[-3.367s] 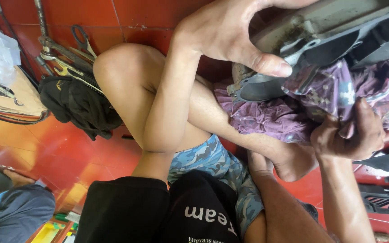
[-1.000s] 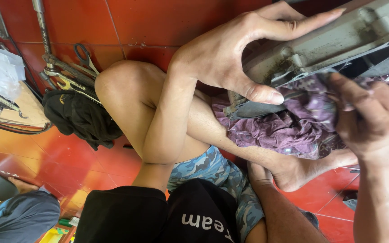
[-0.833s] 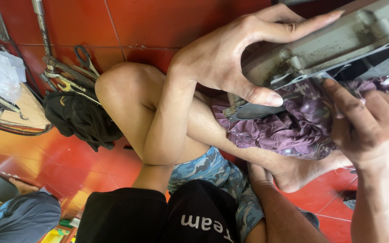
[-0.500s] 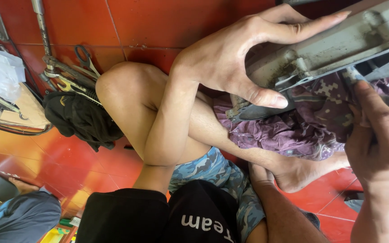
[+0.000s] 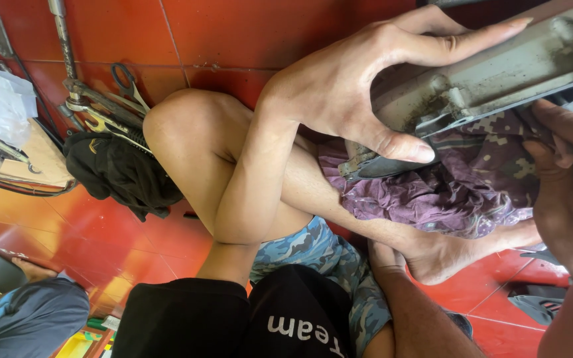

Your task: Polishing and cleaning the interior of a motorcycle CVT cover using a cloth.

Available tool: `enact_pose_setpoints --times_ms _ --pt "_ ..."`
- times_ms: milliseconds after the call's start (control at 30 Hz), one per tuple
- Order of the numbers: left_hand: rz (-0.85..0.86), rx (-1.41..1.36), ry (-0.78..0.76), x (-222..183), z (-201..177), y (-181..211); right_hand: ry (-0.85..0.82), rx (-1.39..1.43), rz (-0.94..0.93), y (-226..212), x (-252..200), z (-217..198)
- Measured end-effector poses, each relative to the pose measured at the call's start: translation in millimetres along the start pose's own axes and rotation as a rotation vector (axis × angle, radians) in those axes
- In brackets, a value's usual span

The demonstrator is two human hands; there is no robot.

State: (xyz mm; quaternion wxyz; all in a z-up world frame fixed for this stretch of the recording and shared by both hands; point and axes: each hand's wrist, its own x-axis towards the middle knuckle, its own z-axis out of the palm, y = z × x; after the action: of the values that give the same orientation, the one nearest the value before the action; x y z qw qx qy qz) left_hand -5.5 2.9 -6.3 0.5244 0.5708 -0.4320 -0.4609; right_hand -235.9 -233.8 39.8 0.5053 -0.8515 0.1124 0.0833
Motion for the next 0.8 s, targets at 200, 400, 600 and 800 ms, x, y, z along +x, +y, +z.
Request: enact_pose_setpoints --times_ms 200,400,600,800 --pt "-0.007 -0.010 -0.002 -0.3 -0.1 2.5 0.048 0.055 0.014 8.6 -7.4 6.5" --pt "0.006 0.007 -0.005 0.0 0.1 0.9 0.049 0.099 0.058 11.8 -7.2 7.7" --pt "-0.006 0.020 -0.001 -1.3 1.0 0.5 0.039 0.113 0.075 16.7 -8.9 7.5" --pt "0.002 0.028 -0.004 -1.1 0.1 2.3 0.051 0.102 0.093 21.0 -11.5 9.1"
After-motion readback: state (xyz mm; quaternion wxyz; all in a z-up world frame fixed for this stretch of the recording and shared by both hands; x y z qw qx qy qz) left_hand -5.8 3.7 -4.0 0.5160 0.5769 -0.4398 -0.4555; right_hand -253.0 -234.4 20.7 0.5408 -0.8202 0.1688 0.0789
